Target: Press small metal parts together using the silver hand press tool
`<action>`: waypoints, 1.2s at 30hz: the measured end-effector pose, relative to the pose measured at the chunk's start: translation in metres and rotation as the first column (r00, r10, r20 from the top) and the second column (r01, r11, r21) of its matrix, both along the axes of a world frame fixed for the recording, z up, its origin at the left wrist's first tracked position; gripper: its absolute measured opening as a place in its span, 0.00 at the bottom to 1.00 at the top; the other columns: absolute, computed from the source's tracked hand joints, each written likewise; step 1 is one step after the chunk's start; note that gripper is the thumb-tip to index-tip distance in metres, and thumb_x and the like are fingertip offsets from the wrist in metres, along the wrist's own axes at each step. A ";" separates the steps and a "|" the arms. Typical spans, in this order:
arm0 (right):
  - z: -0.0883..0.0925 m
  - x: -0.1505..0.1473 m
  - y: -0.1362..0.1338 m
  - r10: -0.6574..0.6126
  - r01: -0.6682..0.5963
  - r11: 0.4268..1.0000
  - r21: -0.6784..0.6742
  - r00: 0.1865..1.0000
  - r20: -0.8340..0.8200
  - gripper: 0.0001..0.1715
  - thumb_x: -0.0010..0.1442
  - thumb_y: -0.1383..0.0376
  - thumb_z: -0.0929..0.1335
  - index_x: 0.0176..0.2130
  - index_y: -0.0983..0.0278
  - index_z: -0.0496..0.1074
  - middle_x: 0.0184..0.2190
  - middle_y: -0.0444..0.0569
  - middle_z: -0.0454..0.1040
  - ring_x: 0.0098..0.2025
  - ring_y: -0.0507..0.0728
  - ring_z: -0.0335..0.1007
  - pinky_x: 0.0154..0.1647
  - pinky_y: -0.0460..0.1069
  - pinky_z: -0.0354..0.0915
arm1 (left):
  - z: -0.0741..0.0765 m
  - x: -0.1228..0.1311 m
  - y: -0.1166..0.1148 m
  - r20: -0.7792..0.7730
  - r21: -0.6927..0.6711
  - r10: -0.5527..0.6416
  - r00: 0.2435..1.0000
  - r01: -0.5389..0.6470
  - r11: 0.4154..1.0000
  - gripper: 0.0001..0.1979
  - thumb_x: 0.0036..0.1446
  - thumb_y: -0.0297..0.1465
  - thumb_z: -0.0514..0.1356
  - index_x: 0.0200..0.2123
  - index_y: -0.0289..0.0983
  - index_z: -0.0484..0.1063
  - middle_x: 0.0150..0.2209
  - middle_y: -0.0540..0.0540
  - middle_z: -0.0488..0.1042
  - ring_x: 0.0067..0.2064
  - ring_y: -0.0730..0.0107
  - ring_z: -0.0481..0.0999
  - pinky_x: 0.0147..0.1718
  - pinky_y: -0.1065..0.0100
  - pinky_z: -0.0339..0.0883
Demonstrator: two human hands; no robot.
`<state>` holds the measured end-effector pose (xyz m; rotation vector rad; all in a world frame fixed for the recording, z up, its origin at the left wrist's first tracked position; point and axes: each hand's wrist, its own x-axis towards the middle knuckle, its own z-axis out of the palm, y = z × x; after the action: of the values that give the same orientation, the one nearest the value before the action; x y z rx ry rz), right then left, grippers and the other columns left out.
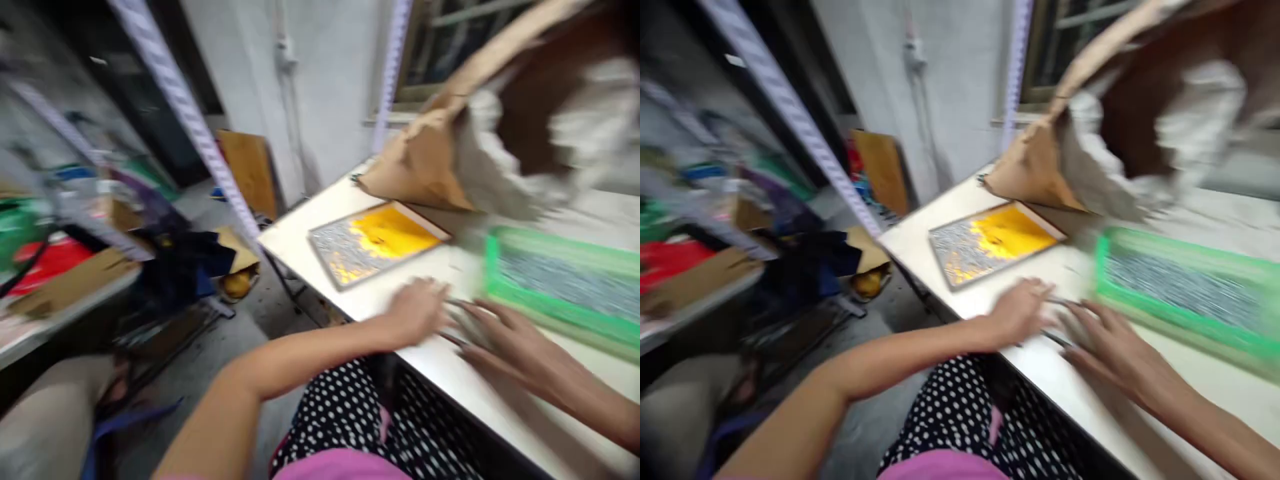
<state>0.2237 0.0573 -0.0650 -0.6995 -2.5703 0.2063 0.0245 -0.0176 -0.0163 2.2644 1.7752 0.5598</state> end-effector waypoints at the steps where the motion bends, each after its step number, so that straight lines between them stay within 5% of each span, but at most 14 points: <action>1: 0.002 0.010 -0.007 0.018 -0.015 0.999 -0.034 0.995 0.103 0.32 0.58 0.47 0.68 0.57 0.58 0.66 0.54 0.60 0.67 0.52 0.66 0.64 0.50 0.58 0.65 | 0.004 -0.008 -0.003 0.034 0.008 0.070 0.997 -0.070 0.998 0.16 0.61 0.38 0.59 0.48 0.35 0.72 0.48 0.40 0.73 0.50 0.59 0.72 0.47 0.62 0.68; 6: 0.012 0.004 -0.025 -0.061 0.091 0.987 -0.131 0.975 0.214 0.19 0.63 0.59 0.66 0.51 0.64 0.70 0.42 0.55 0.70 0.45 0.62 0.62 0.47 0.56 0.62 | 0.015 -0.039 -0.006 -0.041 -0.183 0.189 0.981 -0.194 0.964 0.14 0.65 0.35 0.53 0.35 0.35 0.76 0.38 0.43 0.76 0.41 0.64 0.74 0.42 0.65 0.66; 13: 0.002 -0.017 -0.037 -0.144 0.161 0.972 -0.171 0.984 0.109 0.10 0.66 0.67 0.62 0.42 0.65 0.72 0.36 0.52 0.69 0.40 0.59 0.61 0.42 0.53 0.60 | 0.010 -0.020 -0.001 -0.282 -0.407 0.254 0.925 -0.355 0.842 0.19 0.56 0.46 0.58 0.33 0.34 0.77 0.37 0.37 0.78 0.41 0.53 0.77 0.35 0.63 0.65; 18: -0.003 -0.019 -0.036 -0.168 0.189 0.961 -0.200 0.979 0.115 0.09 0.67 0.67 0.61 0.40 0.64 0.70 0.37 0.51 0.69 0.40 0.57 0.61 0.41 0.51 0.59 | 0.015 -0.023 0.013 -0.291 -0.523 0.202 0.935 -0.332 0.785 0.16 0.48 0.43 0.62 0.32 0.35 0.76 0.34 0.39 0.78 0.38 0.55 0.78 0.30 0.66 0.63; 24: 0.011 -0.022 -0.036 -0.198 0.240 0.950 -0.200 0.958 0.210 0.03 0.65 0.67 0.65 0.38 0.64 0.69 0.39 0.49 0.70 0.41 0.56 0.62 0.40 0.50 0.57 | 0.018 -0.024 0.021 -0.330 -0.539 0.092 0.940 -0.267 0.799 0.06 0.47 0.33 0.61 0.26 0.36 0.74 0.25 0.45 0.76 0.31 0.63 0.76 0.25 0.70 0.59; 28: 0.014 -0.021 -0.035 -0.217 0.257 0.951 -0.172 0.951 0.220 0.03 0.65 0.67 0.65 0.37 0.63 0.68 0.39 0.48 0.70 0.41 0.56 0.62 0.39 0.50 0.57 | 0.019 -0.028 0.026 -0.423 -0.506 0.001 0.906 -0.237 0.829 0.04 0.48 0.29 0.60 0.27 0.37 0.75 0.27 0.43 0.77 0.32 0.62 0.76 0.28 0.69 0.61; 30: 0.012 -0.020 -0.035 -0.221 0.258 0.952 -0.163 0.952 0.212 0.04 0.66 0.68 0.64 0.37 0.63 0.68 0.39 0.48 0.70 0.40 0.56 0.62 0.39 0.50 0.57 | 0.031 -0.026 0.032 -0.468 -0.479 -0.034 0.883 -0.222 0.849 0.04 0.48 0.28 0.60 0.27 0.36 0.75 0.28 0.42 0.77 0.33 0.61 0.76 0.28 0.69 0.61; 33: 0.006 -0.019 -0.036 -0.205 0.234 0.963 -0.136 0.958 0.198 0.06 0.66 0.68 0.63 0.36 0.63 0.68 0.38 0.49 0.69 0.39 0.57 0.61 0.37 0.51 0.57 | 0.071 -0.008 0.051 -0.405 -0.383 -0.027 0.914 -0.143 0.913 0.09 0.54 0.32 0.58 0.27 0.34 0.76 0.27 0.41 0.76 0.32 0.63 0.75 0.29 0.68 0.61; 36: 0.000 -0.018 -0.037 -0.182 0.202 0.974 -0.106 0.969 0.167 0.06 0.66 0.69 0.62 0.37 0.63 0.68 0.37 0.50 0.69 0.38 0.57 0.61 0.37 0.51 0.57 | 0.121 0.017 0.080 -0.190 -0.042 0.015 0.982 -0.023 0.999 0.14 0.59 0.37 0.57 0.35 0.33 0.77 0.33 0.41 0.77 0.36 0.64 0.74 0.34 0.67 0.62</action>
<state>0.2059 0.0208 -0.0654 -1.0437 -2.6316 0.2569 0.0412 0.0627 0.1051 2.3423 1.8768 0.3129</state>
